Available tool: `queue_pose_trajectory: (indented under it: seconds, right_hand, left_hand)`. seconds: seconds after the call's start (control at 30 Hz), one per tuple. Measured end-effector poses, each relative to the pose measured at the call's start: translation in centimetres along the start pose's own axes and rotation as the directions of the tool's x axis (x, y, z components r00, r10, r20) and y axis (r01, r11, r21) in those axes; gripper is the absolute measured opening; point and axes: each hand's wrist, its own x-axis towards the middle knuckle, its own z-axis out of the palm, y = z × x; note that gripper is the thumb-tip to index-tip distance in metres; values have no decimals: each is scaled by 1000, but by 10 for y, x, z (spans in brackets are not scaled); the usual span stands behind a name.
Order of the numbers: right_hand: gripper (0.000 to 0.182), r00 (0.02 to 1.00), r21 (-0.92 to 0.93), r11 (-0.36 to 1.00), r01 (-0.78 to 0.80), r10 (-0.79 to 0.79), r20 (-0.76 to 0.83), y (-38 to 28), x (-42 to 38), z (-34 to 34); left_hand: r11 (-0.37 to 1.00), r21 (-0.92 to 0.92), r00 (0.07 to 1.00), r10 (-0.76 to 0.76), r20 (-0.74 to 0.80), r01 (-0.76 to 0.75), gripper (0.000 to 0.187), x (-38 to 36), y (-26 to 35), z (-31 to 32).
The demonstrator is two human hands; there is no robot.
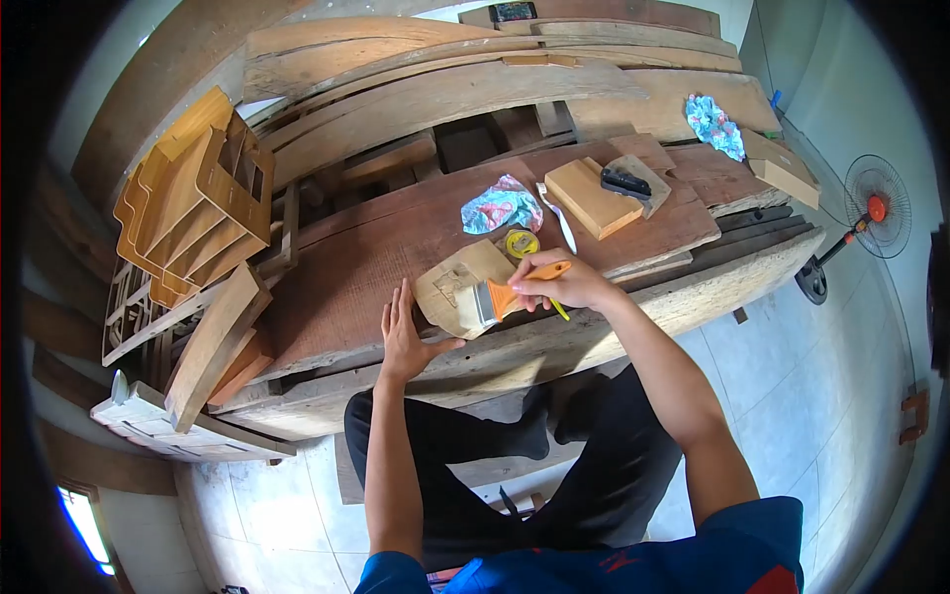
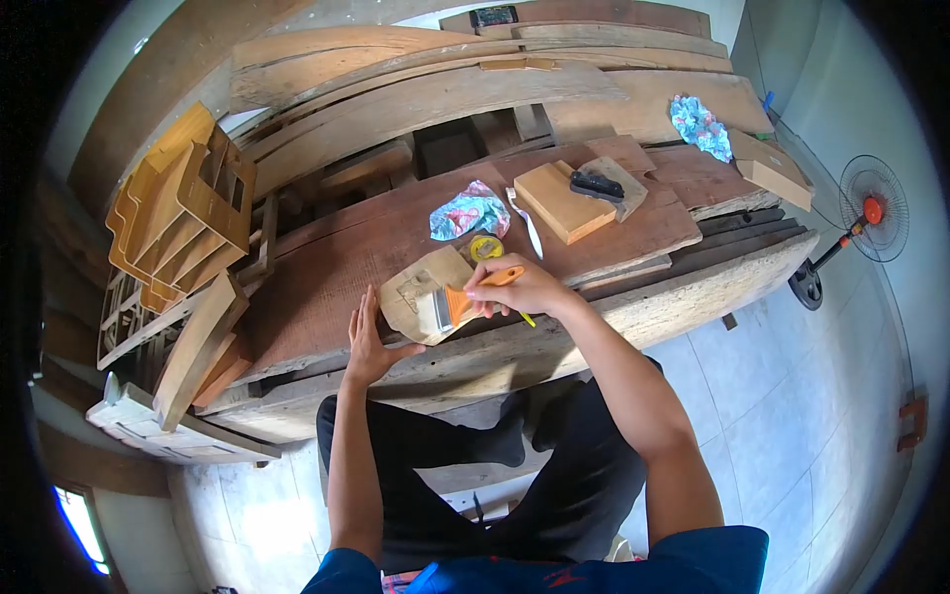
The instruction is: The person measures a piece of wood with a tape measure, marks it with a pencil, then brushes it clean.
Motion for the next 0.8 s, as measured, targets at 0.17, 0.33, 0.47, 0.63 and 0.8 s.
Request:
queue_pose_trajectory:
  seconds: [0.17,0.33,0.47,0.63,0.8]
  right_hand:
    - [11,977,25,998,50,-44,-208,4,7,0]
    - [13,989,-63,992,-107,112,95,-17,-8,5]
    - [16,973,-30,999,26,-32,-231,7,-1,-6]
    - [16,1000,-15,1000,-19,19,-16,2,-2,-3]
    - [15,966,-1,1000,31,-31,-255,3,9,11]
  left_hand:
    - [1000,-29,1000,-8,17,8,149,-2,-2,-1]
    - [996,-79,999,-45,10,46,142,0,-7,3]
    - [995,-59,997,-81,1,81,142,3,-2,2]
    - [1000,15,1000,4,29,-5,155,10,-1,-7]
    - [995,93,999,40,21,-42,162,14,1,-2]
